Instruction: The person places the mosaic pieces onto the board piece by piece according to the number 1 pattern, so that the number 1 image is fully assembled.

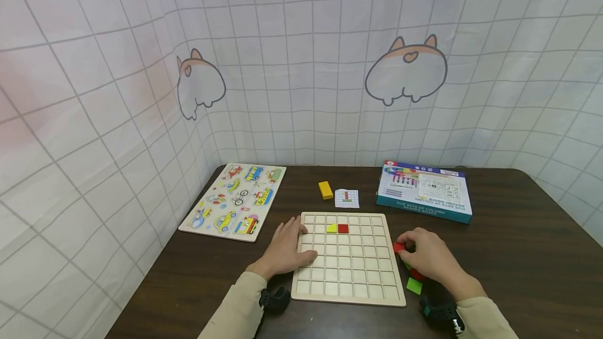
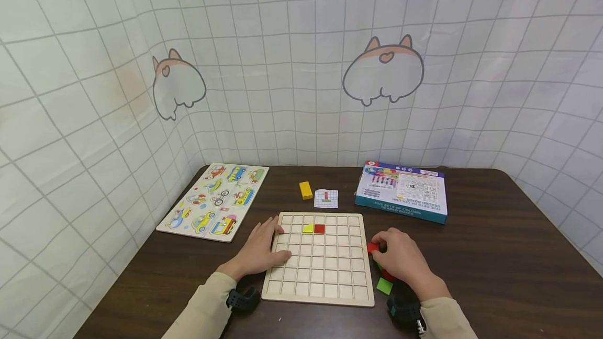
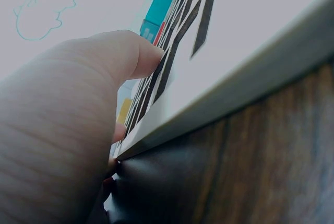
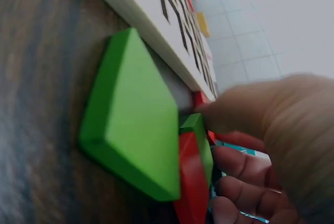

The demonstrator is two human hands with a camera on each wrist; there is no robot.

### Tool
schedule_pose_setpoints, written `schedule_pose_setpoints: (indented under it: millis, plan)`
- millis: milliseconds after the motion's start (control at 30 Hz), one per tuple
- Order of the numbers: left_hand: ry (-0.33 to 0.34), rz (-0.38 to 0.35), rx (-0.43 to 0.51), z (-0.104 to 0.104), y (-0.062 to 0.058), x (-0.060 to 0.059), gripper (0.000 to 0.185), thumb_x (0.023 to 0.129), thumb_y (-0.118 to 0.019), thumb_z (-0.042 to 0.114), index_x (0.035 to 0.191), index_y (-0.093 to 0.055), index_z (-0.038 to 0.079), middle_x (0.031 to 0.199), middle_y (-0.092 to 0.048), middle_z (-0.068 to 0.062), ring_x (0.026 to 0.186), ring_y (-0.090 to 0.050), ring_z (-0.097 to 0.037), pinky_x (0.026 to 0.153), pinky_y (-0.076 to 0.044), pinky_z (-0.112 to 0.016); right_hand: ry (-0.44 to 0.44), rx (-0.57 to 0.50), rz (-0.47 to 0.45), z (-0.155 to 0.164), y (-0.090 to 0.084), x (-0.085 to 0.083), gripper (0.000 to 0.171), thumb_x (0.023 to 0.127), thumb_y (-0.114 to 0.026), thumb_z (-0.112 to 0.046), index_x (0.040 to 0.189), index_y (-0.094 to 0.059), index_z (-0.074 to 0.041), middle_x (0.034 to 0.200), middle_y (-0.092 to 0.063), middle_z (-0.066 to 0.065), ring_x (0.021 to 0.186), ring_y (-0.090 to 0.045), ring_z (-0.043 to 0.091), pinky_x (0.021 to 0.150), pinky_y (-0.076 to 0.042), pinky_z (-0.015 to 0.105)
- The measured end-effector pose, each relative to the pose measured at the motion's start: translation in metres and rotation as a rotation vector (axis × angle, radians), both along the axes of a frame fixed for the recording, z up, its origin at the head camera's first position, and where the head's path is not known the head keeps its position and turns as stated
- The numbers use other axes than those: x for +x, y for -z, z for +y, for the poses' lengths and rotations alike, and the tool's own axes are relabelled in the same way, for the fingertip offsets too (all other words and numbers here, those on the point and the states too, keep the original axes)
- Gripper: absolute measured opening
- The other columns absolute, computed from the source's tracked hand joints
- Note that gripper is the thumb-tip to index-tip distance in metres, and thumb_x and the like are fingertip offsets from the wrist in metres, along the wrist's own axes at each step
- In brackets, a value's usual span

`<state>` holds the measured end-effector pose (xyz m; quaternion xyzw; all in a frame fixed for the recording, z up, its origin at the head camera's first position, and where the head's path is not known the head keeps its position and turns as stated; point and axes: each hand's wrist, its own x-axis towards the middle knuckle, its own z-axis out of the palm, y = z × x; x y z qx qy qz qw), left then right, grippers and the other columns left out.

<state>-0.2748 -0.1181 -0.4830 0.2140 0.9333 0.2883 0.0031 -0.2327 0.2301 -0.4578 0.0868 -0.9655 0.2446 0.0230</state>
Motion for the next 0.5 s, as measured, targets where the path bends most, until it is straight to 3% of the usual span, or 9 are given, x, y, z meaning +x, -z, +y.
schedule_pose_setpoints:
  millis: [300,500]
  plan:
    - [0.003,-0.001,0.009,-0.0001,0.0003,-0.0011,0.053,0.082,-0.068,0.046,0.116,-0.051,0.009,0.156,-0.028,-0.02,0.146,-0.021,-0.035,0.119,-0.012,-0.054,0.01,0.015,0.054,0.0008,0.0048,-0.002,0.017,0.082,-0.079,-0.017,0.097,-0.075,-0.009,0.084,-0.06,0.0,0.072,-0.05,0.017,0.064,-0.048,0.033]
    - [-0.008,-0.008,-0.003,-0.0002,0.0021,-0.0015,0.053,0.081,-0.068,0.046,0.116,-0.05,0.01,0.157,-0.028,-0.018,0.147,-0.021,-0.034,0.119,-0.011,-0.053,0.009,0.029,0.089,0.0022,0.0048,-0.0021,0.02,0.081,-0.079,-0.02,0.097,-0.075,-0.01,0.089,-0.06,0.002,0.075,-0.053,0.017,0.067,-0.053,0.039]
